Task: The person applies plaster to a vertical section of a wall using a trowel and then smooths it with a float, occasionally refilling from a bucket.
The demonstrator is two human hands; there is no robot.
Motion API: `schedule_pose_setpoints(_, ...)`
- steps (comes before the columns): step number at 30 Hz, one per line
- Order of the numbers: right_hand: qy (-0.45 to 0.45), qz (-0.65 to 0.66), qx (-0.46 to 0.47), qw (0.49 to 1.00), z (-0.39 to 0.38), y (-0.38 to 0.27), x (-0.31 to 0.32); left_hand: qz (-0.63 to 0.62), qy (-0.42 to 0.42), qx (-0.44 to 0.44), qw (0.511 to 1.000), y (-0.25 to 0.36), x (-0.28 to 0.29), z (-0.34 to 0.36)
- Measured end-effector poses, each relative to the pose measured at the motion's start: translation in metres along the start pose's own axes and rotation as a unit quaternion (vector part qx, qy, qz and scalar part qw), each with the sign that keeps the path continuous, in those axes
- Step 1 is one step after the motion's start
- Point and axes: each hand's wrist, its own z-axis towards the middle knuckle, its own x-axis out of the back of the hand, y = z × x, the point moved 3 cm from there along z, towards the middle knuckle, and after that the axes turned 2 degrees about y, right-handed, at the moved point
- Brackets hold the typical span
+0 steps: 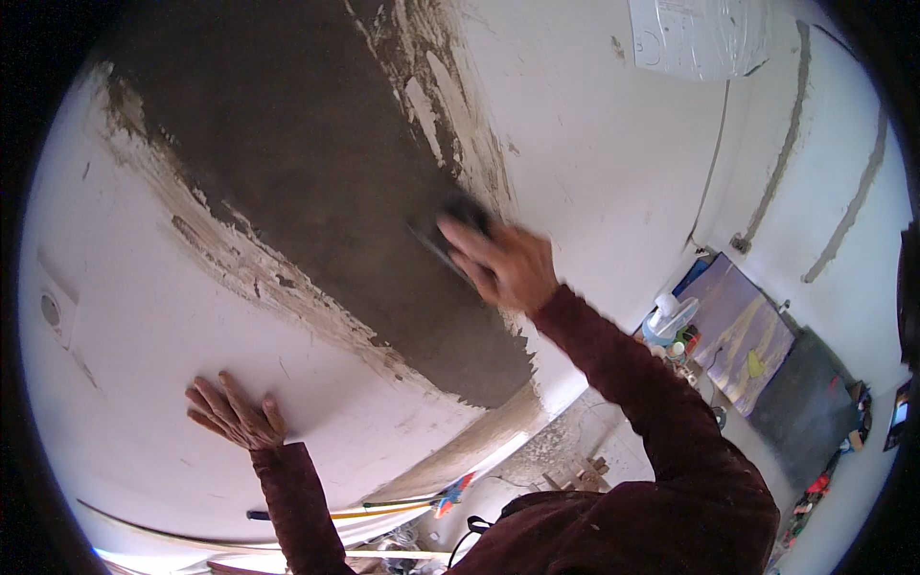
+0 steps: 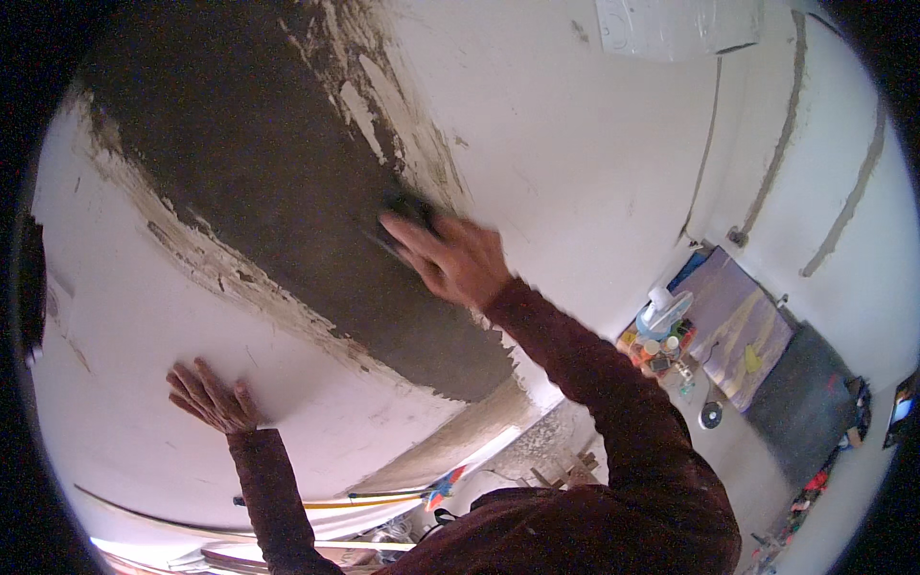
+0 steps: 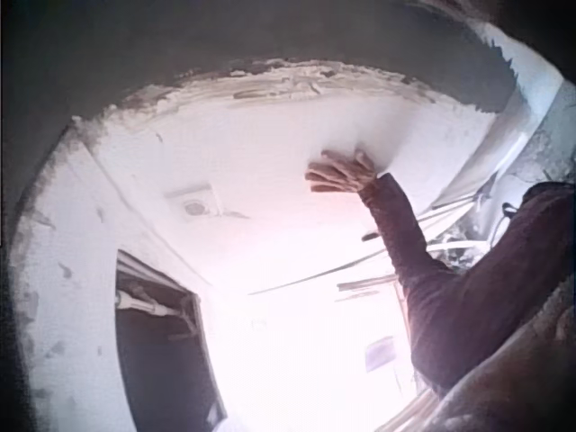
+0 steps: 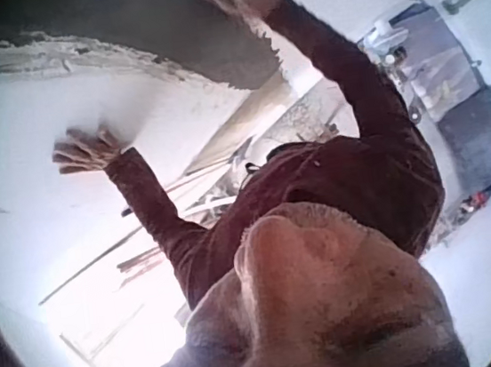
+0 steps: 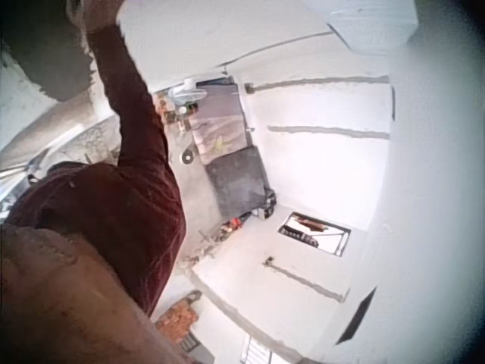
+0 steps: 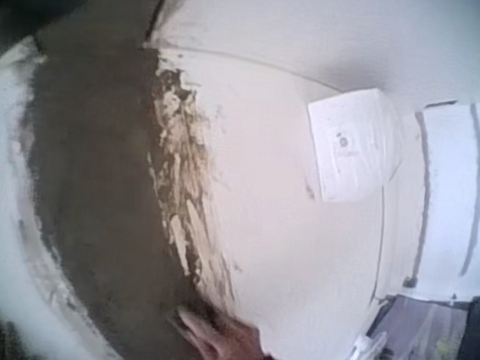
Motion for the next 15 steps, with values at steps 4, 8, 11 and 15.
schedule_pose_setpoints(4,0.069,-0.031,0.037,0.996,0.162,-0.025,0.027,0.019,-0.02,0.01,1.0,-0.003,0.002,-0.012)
schedule_pose_setpoints(8,0.092,0.0,0.016,0.996,0.162,-0.02,0.029,0.017,-0.021,0.031,0.999,-0.005,0.006,-0.012)
schedule_pose_setpoints(11,0.004,0.081,0.042,0.996,0.021,-0.008,-0.011,0.016,-0.021,0.048,0.998,-0.007,0.001,-0.015)
schedule_pose_setpoints(15,-0.089,-0.017,-0.029,0.995,0.003,0.003,0.008,0.0,-0.018,0.043,0.999,0.002,-0.006,-0.01)
